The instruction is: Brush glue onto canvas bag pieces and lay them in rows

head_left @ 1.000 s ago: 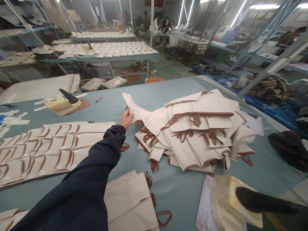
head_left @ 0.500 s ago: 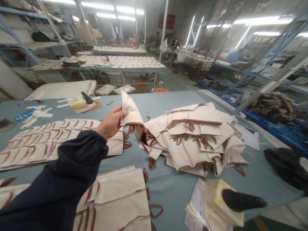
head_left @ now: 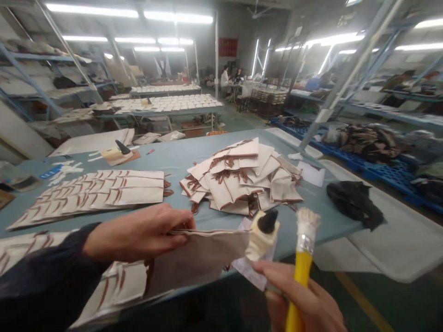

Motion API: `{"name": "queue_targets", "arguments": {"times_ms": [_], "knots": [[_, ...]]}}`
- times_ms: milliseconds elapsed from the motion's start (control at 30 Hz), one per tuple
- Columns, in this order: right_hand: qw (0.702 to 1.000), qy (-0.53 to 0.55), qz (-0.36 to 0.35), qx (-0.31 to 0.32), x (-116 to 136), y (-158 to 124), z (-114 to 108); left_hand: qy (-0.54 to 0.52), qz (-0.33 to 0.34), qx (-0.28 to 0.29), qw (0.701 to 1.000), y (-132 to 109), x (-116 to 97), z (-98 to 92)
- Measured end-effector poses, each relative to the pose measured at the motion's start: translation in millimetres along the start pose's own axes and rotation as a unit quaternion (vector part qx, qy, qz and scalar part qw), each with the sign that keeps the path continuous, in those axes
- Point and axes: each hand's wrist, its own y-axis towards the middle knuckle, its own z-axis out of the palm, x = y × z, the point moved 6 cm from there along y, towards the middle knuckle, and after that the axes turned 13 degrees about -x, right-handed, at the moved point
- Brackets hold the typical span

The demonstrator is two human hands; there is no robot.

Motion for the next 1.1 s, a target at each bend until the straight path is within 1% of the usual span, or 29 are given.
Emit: {"name": "queue_targets", "arguments": {"times_ms": [33, 67, 133, 167, 200, 267, 300, 333, 367, 400, 467, 500, 533, 567, 600, 633, 700, 767, 833, 933, 1033, 1100], "knots": [[0.997, 0.004, -0.060, 0.051, 8, 10, 3, 0.009, 0.022, 0.006, 1.000, -5, -9, 16.5], [0.993, -0.013, -0.079, 0.083, 11, 19, 4, 0.011, 0.041, 0.016, 0.999, -9, -18, 33.1], [0.986, -0.047, -0.076, 0.143, 13, 27, 7, 0.000, 0.068, 0.040, 0.997, -17, -33, 63.0], [0.983, -0.042, -0.060, 0.170, 13, 26, 8, -0.009, 0.077, 0.051, 0.996, -20, -39, 74.6], [0.980, -0.034, -0.044, 0.193, 14, 22, 7, -0.017, 0.088, 0.062, 0.994, -24, -46, 83.6], [0.978, -0.006, -0.027, 0.206, 15, 12, -2, -0.028, 0.116, 0.104, 0.987, -31, -59, 94.7], [0.980, 0.007, -0.027, 0.194, 16, 8, -11, -0.039, 0.135, 0.121, 0.983, -36, -65, 95.7], [0.984, 0.019, -0.033, 0.173, 16, 4, -21, -0.052, 0.153, 0.123, 0.979, -41, -69, 93.2], [0.988, 0.026, -0.040, 0.146, 15, 1, -33, -0.065, 0.168, 0.102, 0.978, -46, -71, 87.4], [0.992, 0.029, -0.046, 0.116, 14, -3, -45, -0.074, 0.178, 0.056, 0.980, -50, -71, 79.0], [0.997, 0.015, -0.048, 0.054, 9, -10, -69, -0.063, 0.180, -0.101, 0.976, -63, -60, 59.2], [0.999, 0.002, -0.043, 0.028, 6, -15, -80, -0.045, 0.182, -0.177, 0.966, -72, -51, 53.3], [0.999, -0.011, -0.035, 0.009, 3, -20, -89, -0.026, 0.195, -0.236, 0.952, -82, -43, 52.2], [0.999, -0.023, -0.028, -0.003, 0, -25, -96, -0.013, 0.220, -0.272, 0.937, -92, -36, 56.7], [0.999, -0.034, -0.024, -0.010, -1, -31, -103, -0.009, 0.255, -0.289, 0.923, -101, -30, 65.7], [0.999, -0.046, -0.021, -0.015, -2, -37, -108, -0.017, 0.292, -0.289, 0.911, -108, -25, 78.1], [0.997, -0.069, -0.018, -0.025, -2, -46, -116, -0.009, 0.356, -0.255, 0.899, -117, -19, 109.5], [0.996, -0.086, -0.013, -0.034, -1, -54, -124, 0.010, 0.391, -0.254, 0.884, -119, -15, 134.9], [0.995, -0.092, -0.006, -0.031, 0, -61, -129, 0.017, 0.398, -0.261, 0.879, -115, -15, 153.1], [0.994, -0.101, 0.007, -0.035, -1, -71, -135, 0.011, 0.399, -0.258, 0.880, -111, -18, 170.8], [0.989, -0.132, 0.033, -0.062, 1, -86, -137, 0.027, 0.393, -0.286, 0.873, -114, -23, 179.6], [0.980, -0.172, 0.062, -0.079, 4, -98, -134, 0.047, 0.393, -0.303, 0.867, -119, -25, 183.9]]}}
